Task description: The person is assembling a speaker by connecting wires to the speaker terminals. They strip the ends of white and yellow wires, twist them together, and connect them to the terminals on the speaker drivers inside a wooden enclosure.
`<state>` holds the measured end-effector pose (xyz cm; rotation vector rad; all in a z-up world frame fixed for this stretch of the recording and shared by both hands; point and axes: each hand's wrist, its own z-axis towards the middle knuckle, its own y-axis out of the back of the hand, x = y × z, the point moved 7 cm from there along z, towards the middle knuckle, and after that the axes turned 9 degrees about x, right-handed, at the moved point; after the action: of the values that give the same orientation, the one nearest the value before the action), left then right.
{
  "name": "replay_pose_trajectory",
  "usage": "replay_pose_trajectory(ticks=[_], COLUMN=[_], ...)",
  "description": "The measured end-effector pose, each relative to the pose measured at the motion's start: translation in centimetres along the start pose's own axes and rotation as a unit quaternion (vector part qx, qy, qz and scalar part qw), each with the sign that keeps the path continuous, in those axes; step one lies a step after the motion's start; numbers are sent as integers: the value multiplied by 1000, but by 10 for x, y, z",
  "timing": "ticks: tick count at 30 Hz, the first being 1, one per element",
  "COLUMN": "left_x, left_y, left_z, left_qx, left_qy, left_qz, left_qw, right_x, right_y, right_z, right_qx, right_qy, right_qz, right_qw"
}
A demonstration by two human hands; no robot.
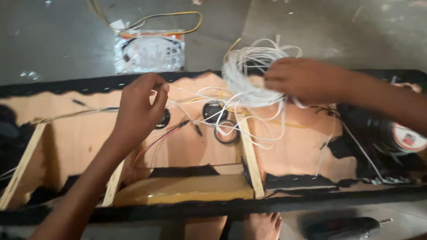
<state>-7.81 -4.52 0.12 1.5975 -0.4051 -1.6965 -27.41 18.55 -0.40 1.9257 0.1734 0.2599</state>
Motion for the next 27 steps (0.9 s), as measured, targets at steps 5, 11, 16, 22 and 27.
replay_pose_trajectory(ticks=[5, 11, 16, 22, 27], left_x=[-5, -55, -68, -65, -49], left_y=[-25, -73, -144, -121, -126], left_z=[-32, 2, 70, 104, 107], left_qx=[34, 73, 312, 221, 194], left_qy=[-21, -190, 1, -88, -104], left_qz=[11, -55, -319, -354, -316], left_qw=[999, 978, 895, 905, 923], right_x=[-42, -81, -68, -59, -59], right_y=[50, 84, 107, 87, 71], right_z=[-52, -94, -94, -139, -159], right_qx=[-88, -10, -32, -46, -2], right_qy=[-202, -371, -246, -256, -298], right_qz=[116, 29, -17, 16, -1], right_qw=[968, 928, 969, 965, 954])
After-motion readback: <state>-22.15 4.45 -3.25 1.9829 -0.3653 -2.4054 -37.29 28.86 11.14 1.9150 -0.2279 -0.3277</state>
